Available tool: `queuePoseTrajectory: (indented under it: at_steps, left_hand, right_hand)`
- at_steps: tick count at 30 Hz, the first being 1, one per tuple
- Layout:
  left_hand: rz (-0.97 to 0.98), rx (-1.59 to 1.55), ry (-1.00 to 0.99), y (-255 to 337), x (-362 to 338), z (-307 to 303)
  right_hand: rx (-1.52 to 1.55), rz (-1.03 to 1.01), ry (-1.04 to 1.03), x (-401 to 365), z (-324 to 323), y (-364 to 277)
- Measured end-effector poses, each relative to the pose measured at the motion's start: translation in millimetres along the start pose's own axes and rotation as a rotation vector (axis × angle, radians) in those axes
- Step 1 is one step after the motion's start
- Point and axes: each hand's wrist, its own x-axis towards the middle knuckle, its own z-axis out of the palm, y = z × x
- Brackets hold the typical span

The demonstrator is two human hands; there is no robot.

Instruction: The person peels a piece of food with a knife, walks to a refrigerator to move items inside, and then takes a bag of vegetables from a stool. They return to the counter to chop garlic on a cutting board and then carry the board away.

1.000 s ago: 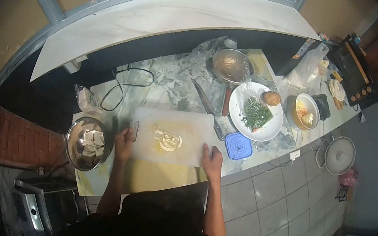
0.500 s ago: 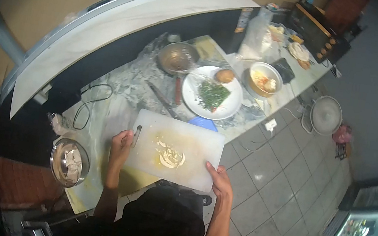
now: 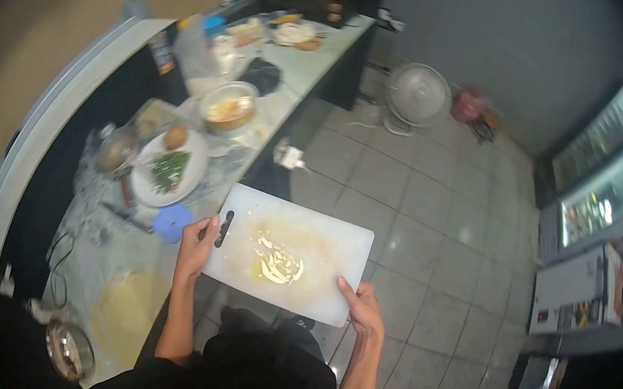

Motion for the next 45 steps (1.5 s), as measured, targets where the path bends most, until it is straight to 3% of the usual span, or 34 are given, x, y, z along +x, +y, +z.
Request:
queuePoseTrajectory:
  at_steps: [7,11,16,17,20,21,24,30,31,35,37,38,45]
  left_hand:
    - [-0.08,-0.046,-0.424,30.7,20.0,167.7]
    - [-0.14,-0.043,-0.655,34.9,20.8,274.1]
    - [-0.231,0.036,-0.861,53.2,-6.9,431.8]
    - [-0.159,0.018,-0.946,45.7,-5.3,462.4]
    - [-0.271,-0.006,-1.036,68.9,-35.1,568.2]
    - [-0.174,-0.043,-1.081,67.6,-46.6,603.5]
    - [-0.108,-0.031,-1.215,106.3,-105.4,689.3]
    - [-0.022,-0.06,-1.664,142.9,-311.3,820.1]
    - [-0.033,-0.012,-1.73,149.5,-283.1,808.2]
    - [-0.143,-0.011,-1.984,133.7,-387.1,871.5]
    - [-0.175,0.033,-2.05,125.6,-445.3,888.1]
    - [-0.124,0.055,-2.021,124.5,-469.8,873.7]
    - [0.34,-0.169,-2.065,162.0,-626.0,944.9]
  right_hand:
    - [0.33,-0.167,0.298,-50.8,-109.7,-15.2]
    - [0.36,-0.232,0.465,-81.8,-176.1,-8.0]
    - [0.411,-0.365,0.752,-118.2,-270.4,-10.9]
    - [0.438,-0.377,0.791,-124.1,-282.9,-11.0]
    - [0.465,-0.483,1.009,-159.0,-341.4,-7.7]
    - [0.518,-0.497,1.024,-176.3,-355.8,-6.8]
    - [0.647,-0.586,1.174,-226.1,-388.9,-7.1]
    - [0.825,-0.893,1.61,-353.0,-450.6,26.2]
    - [0.882,-0.883,1.692,-324.6,-411.9,12.6]
    - [0.911,-0.929,1.995,-376.8,-458.6,23.5]
    - [0.888,-0.945,2.013,-414.5,-482.2,47.4]
    - [0.894,-0.987,1.925,-436.7,-490.0,76.5]
    - [0.948,-0.978,1.973,-535.8,-596.9,65.7]
